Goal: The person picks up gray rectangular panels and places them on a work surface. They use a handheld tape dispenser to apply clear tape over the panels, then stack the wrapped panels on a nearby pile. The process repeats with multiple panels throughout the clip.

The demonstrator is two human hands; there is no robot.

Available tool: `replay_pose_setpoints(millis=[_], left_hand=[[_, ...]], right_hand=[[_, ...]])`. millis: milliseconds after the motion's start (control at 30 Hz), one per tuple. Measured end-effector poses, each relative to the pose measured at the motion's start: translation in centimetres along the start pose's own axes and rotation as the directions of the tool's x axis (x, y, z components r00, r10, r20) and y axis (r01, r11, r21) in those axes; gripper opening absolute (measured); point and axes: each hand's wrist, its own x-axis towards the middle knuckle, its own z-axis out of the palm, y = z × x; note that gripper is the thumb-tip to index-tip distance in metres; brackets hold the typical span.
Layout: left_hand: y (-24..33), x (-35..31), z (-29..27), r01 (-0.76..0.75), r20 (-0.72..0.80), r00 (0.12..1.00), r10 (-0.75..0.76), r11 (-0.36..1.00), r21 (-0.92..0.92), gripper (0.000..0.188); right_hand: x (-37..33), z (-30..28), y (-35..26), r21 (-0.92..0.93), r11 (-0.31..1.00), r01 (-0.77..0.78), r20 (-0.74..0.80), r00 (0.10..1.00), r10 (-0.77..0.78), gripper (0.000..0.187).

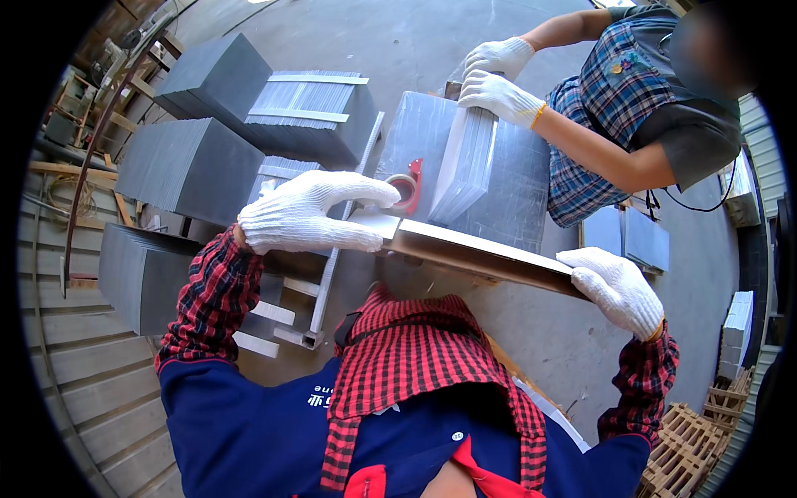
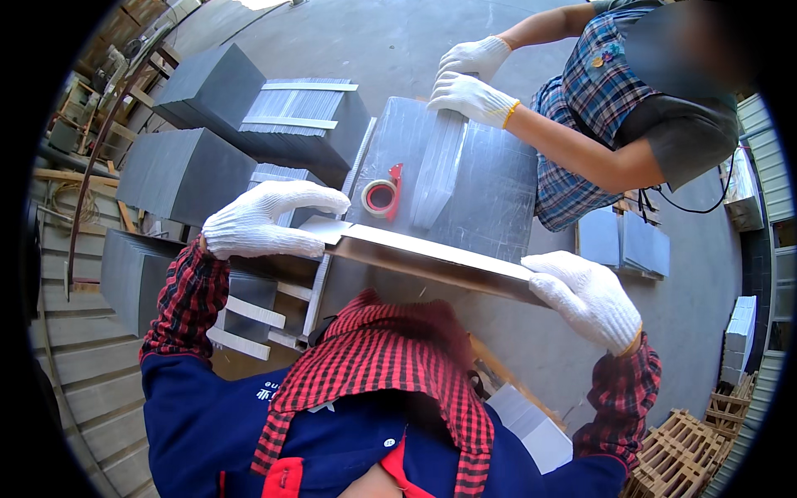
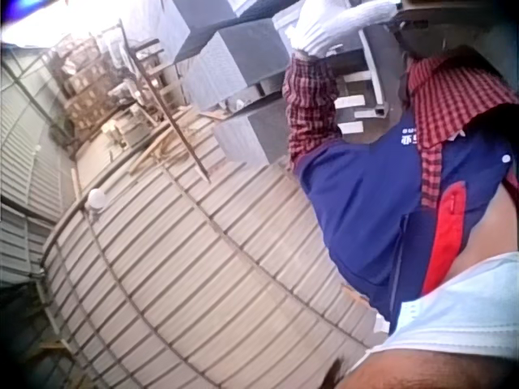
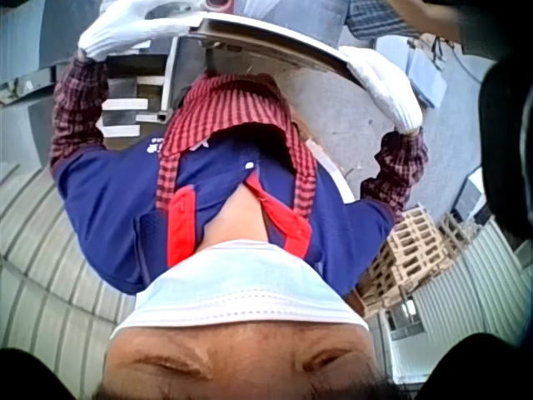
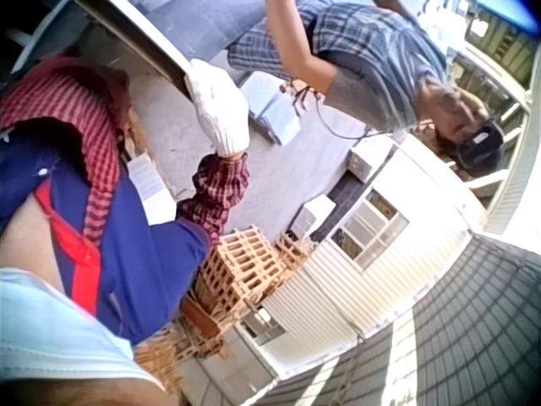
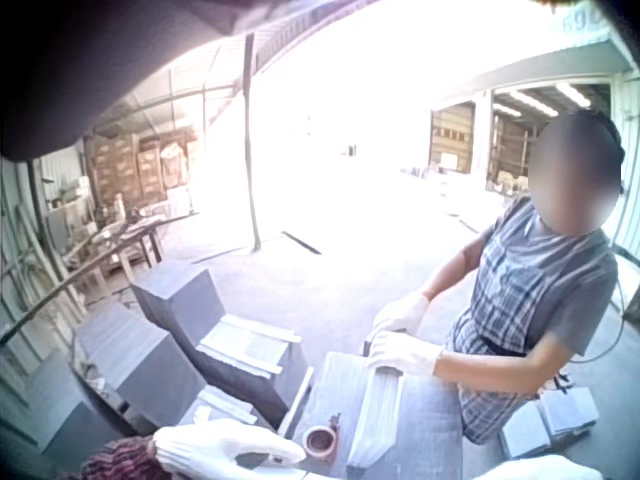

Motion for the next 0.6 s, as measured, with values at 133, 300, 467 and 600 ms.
replay_pose_setpoints(millis=[133, 300, 467, 600], left_hand=[[-0.1, -1.0, 0.3, 0.005, -0.016, 1.0, -0.006, 0.998, -0.057, 0.032], [-0.4, 0.2, 1.9, -0.096, -0.225, 0.966, 0.129, 0.984, 0.151, 0.021], [-2.4, 2.2, 3.5, -0.068, -0.447, 0.891, 0.076, 0.997, 0.034, 0.024], [-1.5, 3.2, 2.7, -0.12, -0.467, 0.84, 0.277, 0.933, 0.339, 0.02]], right_hand=[[0.0, -0.9, -0.4, -0.063, 0.998, 0.014, 0.119, 0.993, -0.006, 0.041], [0.3, -0.9, -0.4, -0.116, 0.993, 0.014, 0.09, 0.996, -0.003, 0.035], [0.4, -0.8, -0.5, -0.299, 0.934, 0.196, 0.007, 0.979, -0.203, 0.024], [1.8, -0.9, 3.1, -0.466, 0.775, 0.428, -0.014, 0.872, -0.49, 0.027]])
